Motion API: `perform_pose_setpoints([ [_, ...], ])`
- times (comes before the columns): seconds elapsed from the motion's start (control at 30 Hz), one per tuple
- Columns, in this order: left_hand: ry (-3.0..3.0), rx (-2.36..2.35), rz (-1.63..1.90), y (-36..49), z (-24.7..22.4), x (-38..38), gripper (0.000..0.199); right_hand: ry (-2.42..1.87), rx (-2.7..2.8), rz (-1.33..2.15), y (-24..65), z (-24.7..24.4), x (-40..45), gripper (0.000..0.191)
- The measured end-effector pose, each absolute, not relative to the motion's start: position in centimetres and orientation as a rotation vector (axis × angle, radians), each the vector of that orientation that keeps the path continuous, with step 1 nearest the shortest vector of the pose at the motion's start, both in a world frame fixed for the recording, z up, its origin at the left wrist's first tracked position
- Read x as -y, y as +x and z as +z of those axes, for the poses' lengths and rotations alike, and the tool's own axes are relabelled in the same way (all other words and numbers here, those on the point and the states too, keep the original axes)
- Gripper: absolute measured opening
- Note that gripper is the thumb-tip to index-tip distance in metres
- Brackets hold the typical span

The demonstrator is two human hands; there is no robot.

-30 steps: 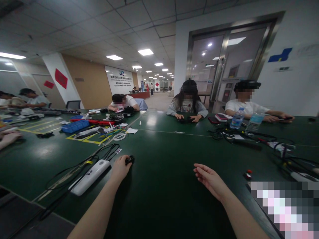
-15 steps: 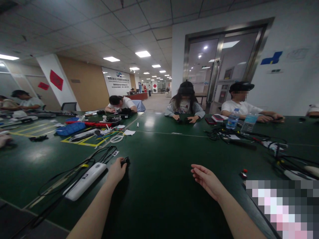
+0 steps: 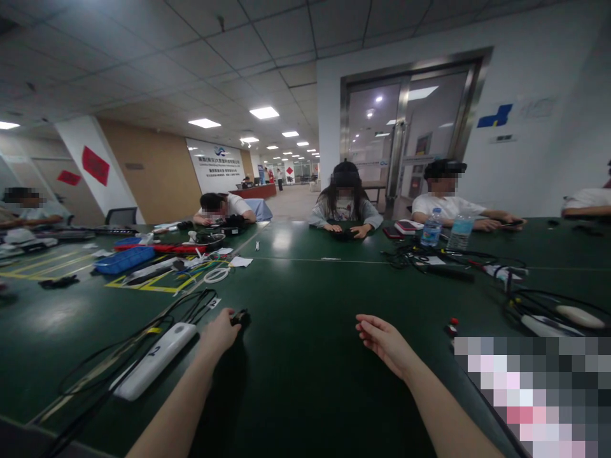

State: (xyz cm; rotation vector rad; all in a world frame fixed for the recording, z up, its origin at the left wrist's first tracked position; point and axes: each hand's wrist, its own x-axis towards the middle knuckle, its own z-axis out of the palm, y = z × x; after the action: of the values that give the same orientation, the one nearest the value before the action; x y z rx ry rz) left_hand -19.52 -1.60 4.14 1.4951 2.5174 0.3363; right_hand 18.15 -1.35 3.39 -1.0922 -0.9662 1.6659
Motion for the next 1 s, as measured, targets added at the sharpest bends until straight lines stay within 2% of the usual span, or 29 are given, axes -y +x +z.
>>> perform_pose_setpoints([
  [0.2, 1.781, -2.321, 0.377, -13.3, 4.0, 0.6, 0.037, -1.083, 0.973, 1.658, 18.2, 3.3, 1.4, 0.019],
  [0.57, 1.963, -1.779, 0.528, -0.2, 3.5, 1.5, 0.048, -1.111, 1.075, 1.565, 18.2, 2.4, 1.0, 0.024],
  [1.0, 1.911, -1.268, 0.704, -0.3, 1.1, 1.8, 0.045, -1.354, 1.866, 1.054, 18.0, 3.8, 1.6, 0.033],
])
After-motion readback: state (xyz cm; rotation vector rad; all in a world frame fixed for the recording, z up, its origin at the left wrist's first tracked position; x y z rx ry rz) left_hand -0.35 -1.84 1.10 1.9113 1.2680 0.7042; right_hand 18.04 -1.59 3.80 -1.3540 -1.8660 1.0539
